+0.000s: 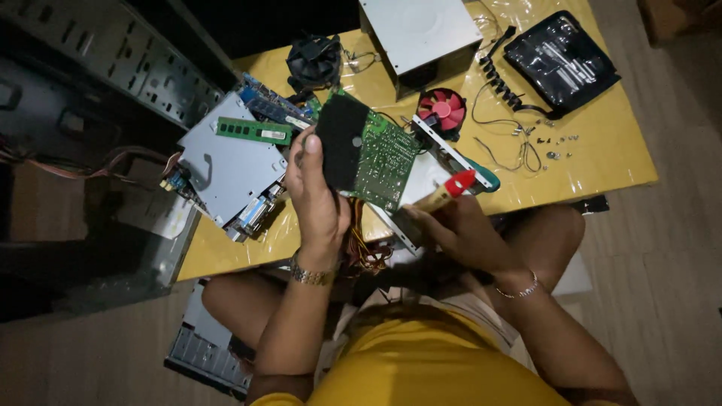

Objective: Disassembling and cleaning a computer power supply unit using a screwdriver and brush

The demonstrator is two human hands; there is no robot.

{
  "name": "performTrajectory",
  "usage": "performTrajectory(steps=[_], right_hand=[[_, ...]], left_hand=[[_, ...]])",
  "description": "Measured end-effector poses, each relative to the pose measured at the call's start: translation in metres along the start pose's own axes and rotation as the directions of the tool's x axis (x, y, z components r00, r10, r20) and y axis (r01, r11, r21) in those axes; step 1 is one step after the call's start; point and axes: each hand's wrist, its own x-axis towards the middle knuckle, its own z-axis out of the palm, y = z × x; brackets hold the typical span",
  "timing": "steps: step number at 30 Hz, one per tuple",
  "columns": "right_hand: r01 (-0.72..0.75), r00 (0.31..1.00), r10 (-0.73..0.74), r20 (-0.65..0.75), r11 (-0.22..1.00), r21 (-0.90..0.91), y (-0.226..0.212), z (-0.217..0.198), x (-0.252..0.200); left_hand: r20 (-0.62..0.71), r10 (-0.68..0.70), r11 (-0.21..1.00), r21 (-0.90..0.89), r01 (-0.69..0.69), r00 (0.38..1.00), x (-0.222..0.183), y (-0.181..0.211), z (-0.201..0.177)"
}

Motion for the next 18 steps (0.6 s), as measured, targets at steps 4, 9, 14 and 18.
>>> performTrajectory(steps=[4,9,14,18], right_hand=[[-0.009,0.991,0.018,-0.130,0.998,0.067,0.037,0.023,-0.007],[-0.321,0.923,0.359,-0.140,0.918,0.233,0.045,0.008,-0.028],[-0.458,0.867,0.472,-0.160,0.881,0.119,0.030,0.020,-0.018],[-0.508,0.839,0.527,-0.134,0.848,0.151,0.009,0.017,-0.014]], left_hand=[[-0.045,0.028,0.998,-0.057,-0.030,0.999,-0.003,-0.003,0.006],[-0.110,0.030,0.999,-0.037,-0.034,0.993,-0.007,-0.002,0.014],[-0.101,0.024,0.999,-0.026,-0.027,0.995,-0.001,-0.002,0.016],[-0.122,0.025,0.998,-0.054,-0.032,0.992,0.008,-0.010,0.004]])
